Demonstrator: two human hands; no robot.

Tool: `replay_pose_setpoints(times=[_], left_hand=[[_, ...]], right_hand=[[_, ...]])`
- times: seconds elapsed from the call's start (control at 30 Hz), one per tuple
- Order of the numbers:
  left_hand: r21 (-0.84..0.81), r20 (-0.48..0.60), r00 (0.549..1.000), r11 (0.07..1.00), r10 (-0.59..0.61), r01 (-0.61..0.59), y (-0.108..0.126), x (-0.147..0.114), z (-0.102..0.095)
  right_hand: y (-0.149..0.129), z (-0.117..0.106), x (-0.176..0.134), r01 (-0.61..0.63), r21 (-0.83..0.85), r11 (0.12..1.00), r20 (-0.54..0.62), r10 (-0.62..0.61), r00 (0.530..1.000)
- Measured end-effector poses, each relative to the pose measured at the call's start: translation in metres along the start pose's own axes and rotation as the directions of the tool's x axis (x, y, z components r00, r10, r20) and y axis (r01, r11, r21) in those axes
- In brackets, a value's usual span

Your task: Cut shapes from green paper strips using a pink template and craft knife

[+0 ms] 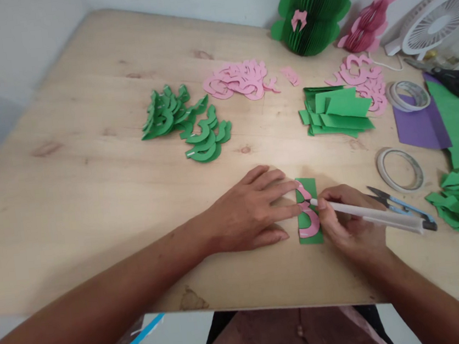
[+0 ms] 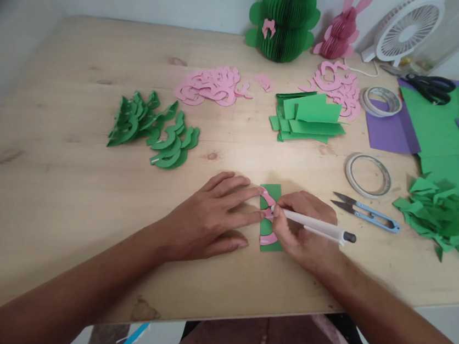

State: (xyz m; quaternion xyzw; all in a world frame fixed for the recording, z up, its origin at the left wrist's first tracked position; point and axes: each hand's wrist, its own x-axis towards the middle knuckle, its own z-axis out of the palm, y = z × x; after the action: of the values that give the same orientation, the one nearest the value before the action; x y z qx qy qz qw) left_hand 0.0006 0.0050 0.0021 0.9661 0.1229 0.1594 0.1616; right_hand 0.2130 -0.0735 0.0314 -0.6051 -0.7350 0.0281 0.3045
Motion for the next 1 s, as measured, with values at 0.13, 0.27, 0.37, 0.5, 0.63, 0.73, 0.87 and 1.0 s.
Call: replay_pose_setpoints(times=[0.13,0.27,0.37,0.5,0.63,0.73,0.87,1.0], left_hand=[[0.0,0.005,1.0,1.0,-0.004,0.004,0.0014,0.0,0.0004],[-0.003,0.006,1.0,1.0,-0.02,0.02,0.0029,0.0003,-0.0001],[0.0,-0.001,1.0,1.0,-0.019,0.019,0.0027,0.0004,-0.0006],[0.005,0.006,1.0,1.0,0.001,-0.001,0.0013,0.0001,-0.0004],[0.003,0.009,1.0,1.0,-0.016,0.016,0.0017,-0.0001,0.0002],[-0.002,0.008,1.0,1.0,-0.021,0.021,0.0026,-0.0002,0.0005],[-0.005,0.009,1.0,1.0,-0.025,0.025,0.003,-0.0002,0.0005],[-0.002,0.015,0.999,1.0,-0.03,0.03,0.0029,-0.0004,0.0005]], right_hand=[[0.0005,-0.0002,-0.0002,0.017,-0.006,1.0,0.003,-0.017,1.0],[0.001,-0.0001,0.0002,0.039,-0.024,0.999,-0.003,-0.039,0.999],[0.0012,0.0,0.0002,0.048,-0.028,0.998,-0.002,-0.048,0.999],[0.0014,-0.0001,-0.0007,0.042,-0.017,0.999,0.011,-0.042,0.999],[0.0012,0.0004,-0.0018,0.014,0.003,1.0,0.017,-0.014,1.0],[0.0009,0.0014,-0.0023,0.005,0.013,1.0,0.018,-0.005,1.0],[0.0008,0.0025,-0.0034,-0.012,0.042,0.999,0.025,0.011,1.0],[0.0016,0.0032,-0.0046,-0.027,0.071,0.997,0.031,0.025,0.999]])
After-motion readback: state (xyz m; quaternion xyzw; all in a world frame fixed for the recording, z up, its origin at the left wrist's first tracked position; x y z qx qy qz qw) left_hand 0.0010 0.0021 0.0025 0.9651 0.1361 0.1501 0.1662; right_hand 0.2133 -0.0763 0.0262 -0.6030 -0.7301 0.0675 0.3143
